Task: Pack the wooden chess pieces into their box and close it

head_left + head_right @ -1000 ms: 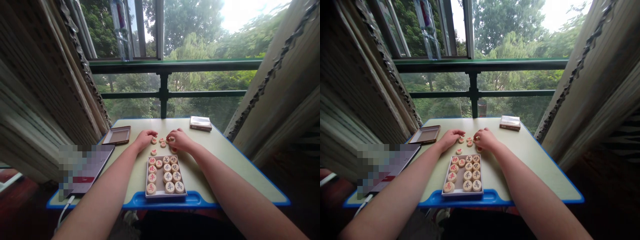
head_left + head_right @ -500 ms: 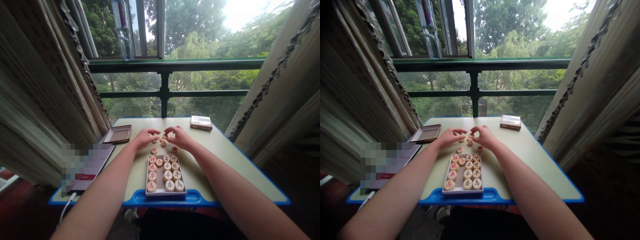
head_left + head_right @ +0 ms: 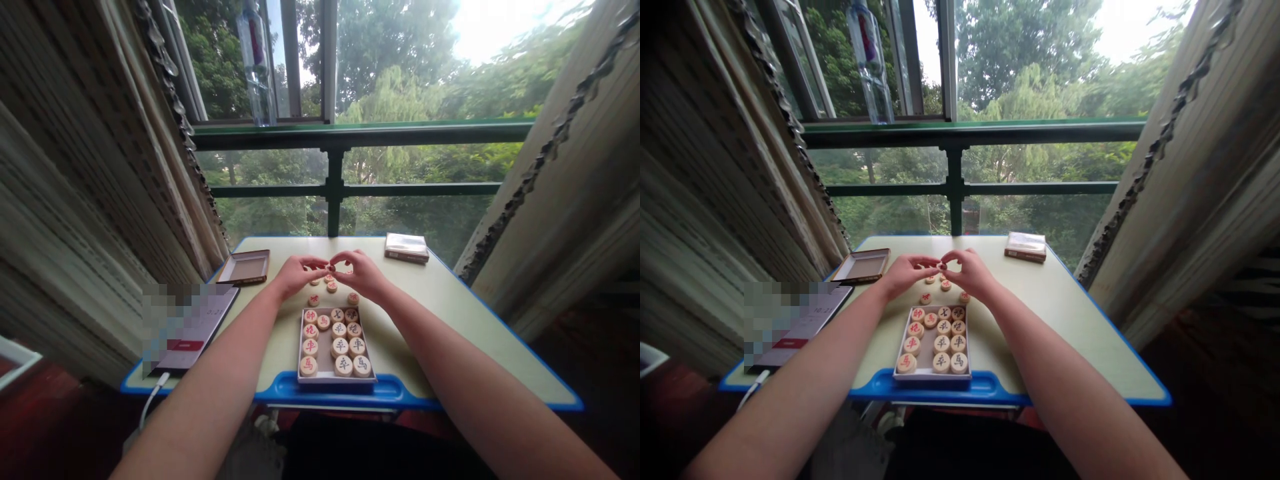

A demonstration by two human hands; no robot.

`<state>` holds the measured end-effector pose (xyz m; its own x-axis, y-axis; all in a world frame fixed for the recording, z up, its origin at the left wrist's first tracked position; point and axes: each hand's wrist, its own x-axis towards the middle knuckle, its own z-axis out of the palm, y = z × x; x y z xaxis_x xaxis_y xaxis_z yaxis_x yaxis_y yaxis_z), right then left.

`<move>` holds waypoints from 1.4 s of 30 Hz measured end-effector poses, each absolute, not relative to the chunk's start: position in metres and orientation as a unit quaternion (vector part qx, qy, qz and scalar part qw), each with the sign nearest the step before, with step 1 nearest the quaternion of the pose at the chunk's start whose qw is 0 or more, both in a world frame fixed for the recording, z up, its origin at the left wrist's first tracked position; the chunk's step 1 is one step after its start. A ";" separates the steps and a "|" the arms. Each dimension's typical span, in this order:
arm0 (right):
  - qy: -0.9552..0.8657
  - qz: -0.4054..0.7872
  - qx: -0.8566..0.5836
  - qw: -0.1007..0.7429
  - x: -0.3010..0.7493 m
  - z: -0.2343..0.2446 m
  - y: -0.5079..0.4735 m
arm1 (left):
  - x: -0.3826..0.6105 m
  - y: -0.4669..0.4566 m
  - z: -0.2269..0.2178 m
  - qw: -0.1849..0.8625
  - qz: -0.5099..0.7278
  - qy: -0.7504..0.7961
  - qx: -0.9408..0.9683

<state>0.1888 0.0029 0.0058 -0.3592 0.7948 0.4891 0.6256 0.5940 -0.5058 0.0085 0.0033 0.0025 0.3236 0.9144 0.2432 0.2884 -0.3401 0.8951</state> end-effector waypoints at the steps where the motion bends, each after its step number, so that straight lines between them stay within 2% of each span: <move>1: -0.815 0.115 -0.437 0.363 0.188 0.006 0.002 | 0.009 0.002 0.003 0.389 0.406 0.420 0.712; 10: -0.819 0.108 -0.428 0.368 0.182 0.024 -0.017 | 0.006 -0.012 0.005 0.410 0.477 0.395 0.670; 18: -0.819 0.188 -0.420 0.343 0.182 0.025 -0.045 | -0.001 -0.044 0.004 0.427 0.457 0.391 0.676; 28: -0.844 0.179 -0.396 0.315 0.185 0.008 -0.064 | -0.010 -0.068 -0.011 0.361 0.394 0.431 0.727; 42: -0.846 0.131 -0.394 0.334 0.179 0.002 -0.064 | -0.013 -0.076 -0.017 0.363 0.438 0.435 0.698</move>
